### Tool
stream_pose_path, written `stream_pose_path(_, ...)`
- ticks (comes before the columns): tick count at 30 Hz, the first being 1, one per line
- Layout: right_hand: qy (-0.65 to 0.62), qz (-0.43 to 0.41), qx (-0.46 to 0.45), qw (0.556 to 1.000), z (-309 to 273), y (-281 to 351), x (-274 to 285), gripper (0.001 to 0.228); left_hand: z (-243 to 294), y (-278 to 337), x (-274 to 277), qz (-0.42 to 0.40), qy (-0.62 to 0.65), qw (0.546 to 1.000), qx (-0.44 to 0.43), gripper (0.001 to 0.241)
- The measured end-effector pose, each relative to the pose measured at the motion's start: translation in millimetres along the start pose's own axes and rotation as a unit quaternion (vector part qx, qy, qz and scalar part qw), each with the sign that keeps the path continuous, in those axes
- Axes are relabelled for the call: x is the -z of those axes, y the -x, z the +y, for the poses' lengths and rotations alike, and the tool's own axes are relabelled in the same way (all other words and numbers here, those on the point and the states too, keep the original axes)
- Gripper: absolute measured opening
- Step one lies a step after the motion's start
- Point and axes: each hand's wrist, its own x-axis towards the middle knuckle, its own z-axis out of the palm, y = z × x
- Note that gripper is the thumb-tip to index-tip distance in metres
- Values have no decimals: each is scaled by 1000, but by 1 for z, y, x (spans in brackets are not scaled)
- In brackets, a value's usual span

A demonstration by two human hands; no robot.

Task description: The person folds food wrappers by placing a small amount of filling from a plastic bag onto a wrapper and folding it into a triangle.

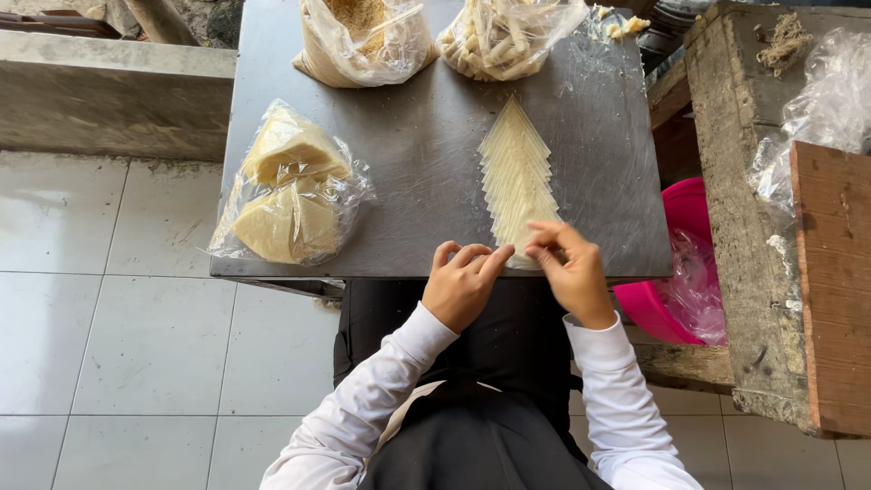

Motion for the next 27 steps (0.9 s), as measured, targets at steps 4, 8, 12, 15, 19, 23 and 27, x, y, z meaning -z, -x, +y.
stream_pose_path(4, -122, 82, -34, 989, 14, -27, 26, 27, 0, -1, 1, -8, -14, 1000, -17, 36)
stream_pose_path(8, -275, 101, -64, 954, 20, -67, 63, 30, 0, -3, -1, -10, -22, 999, -21, 35)
stream_pose_path(12, -264, 84, -39, 960, 7, -111, 80, 31, 2, -6, -2, 4, 12, 1000, -3, 31)
stream_pose_path(15, -155, 74, 70, 983, -11, -146, 60, 31, 4, -8, 4, 5, 61, 998, 34, 30)
stream_pose_path(19, -7, 70, 185, 980, -34, -167, -17, 22, -3, -3, 23, 60, 119, 986, 100, 32)
stream_pose_path(23, 76, 2, 211, 975, -48, -130, -89, 25, -36, 5, 52, 124, 90, 972, 177, 30)
stream_pose_path(27, 50, -137, 140, 979, -58, -112, -102, 33, -65, 9, 70, 144, 53, 963, 220, 30)
